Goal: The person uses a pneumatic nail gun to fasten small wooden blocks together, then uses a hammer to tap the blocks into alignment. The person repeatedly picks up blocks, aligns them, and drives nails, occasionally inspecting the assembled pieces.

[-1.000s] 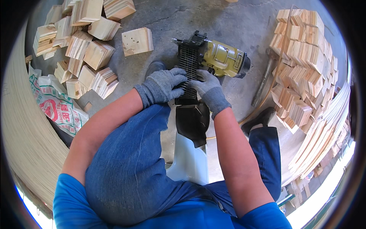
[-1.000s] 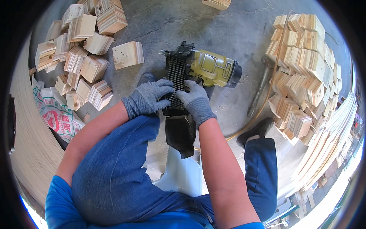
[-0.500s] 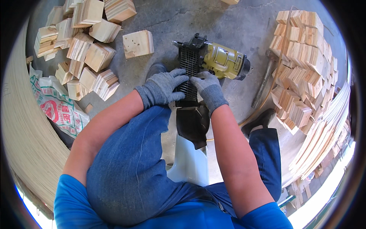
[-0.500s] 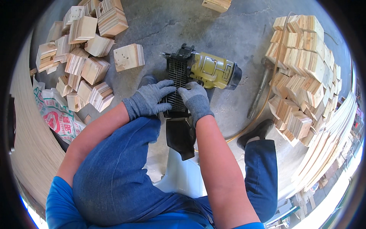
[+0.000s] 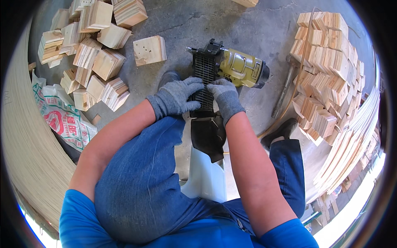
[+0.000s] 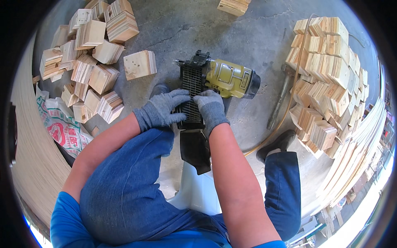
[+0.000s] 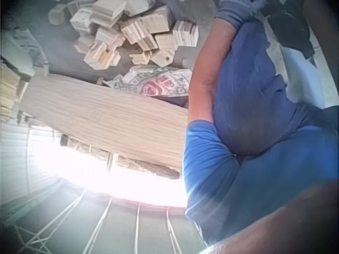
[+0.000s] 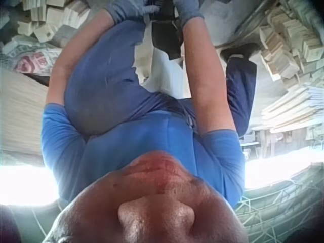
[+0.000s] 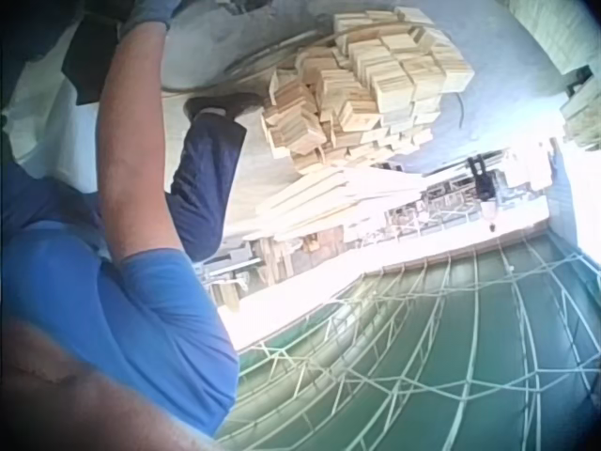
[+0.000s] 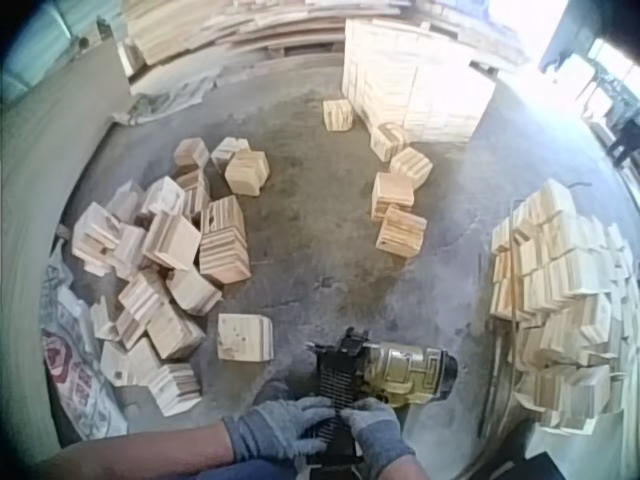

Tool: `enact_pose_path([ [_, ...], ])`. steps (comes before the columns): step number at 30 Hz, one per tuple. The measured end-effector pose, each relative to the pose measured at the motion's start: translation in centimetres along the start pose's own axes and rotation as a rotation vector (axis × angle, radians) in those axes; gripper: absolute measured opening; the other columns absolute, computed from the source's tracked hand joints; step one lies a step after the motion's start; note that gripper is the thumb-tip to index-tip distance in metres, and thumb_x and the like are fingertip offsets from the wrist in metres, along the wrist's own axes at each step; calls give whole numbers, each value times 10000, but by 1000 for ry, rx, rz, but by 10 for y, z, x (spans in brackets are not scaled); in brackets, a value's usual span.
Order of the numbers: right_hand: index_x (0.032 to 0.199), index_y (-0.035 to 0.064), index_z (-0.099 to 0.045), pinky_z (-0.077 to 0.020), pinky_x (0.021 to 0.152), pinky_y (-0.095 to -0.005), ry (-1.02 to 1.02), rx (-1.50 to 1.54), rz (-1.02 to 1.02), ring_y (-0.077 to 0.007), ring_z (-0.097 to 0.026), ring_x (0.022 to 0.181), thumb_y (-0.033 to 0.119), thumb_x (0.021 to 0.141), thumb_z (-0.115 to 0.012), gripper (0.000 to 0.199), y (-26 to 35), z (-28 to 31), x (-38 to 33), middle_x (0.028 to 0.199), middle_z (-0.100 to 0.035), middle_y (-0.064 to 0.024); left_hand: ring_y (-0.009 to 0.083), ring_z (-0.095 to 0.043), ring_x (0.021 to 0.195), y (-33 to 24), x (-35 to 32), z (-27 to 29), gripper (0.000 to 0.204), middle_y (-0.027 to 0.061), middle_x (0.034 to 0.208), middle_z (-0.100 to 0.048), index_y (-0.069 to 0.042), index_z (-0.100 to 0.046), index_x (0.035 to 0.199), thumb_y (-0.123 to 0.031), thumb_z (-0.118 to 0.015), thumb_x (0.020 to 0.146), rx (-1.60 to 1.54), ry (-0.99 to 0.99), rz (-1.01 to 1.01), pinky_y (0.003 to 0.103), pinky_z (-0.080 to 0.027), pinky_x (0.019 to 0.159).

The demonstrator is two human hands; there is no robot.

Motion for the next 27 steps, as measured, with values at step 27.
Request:
enact_pose_path([
  [27,1001,-11,-754,-523,772,-363,-95,92,112,-205,-660,808,324,961,-739,338,9,3,-19,860,-725,-118,378,-635,1245,-3,-5,7,607,207,1433,-578,-46,-633,1356,-373,-760,860,-65,-138,-56,451,-515,1071],
])
Point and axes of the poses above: each hand's wrist, its own x-axis towards the middle knuckle, its own z-axis out of the back of the hand, y = z × x, the point moved 4 cm from there along x, towards the middle knuckle
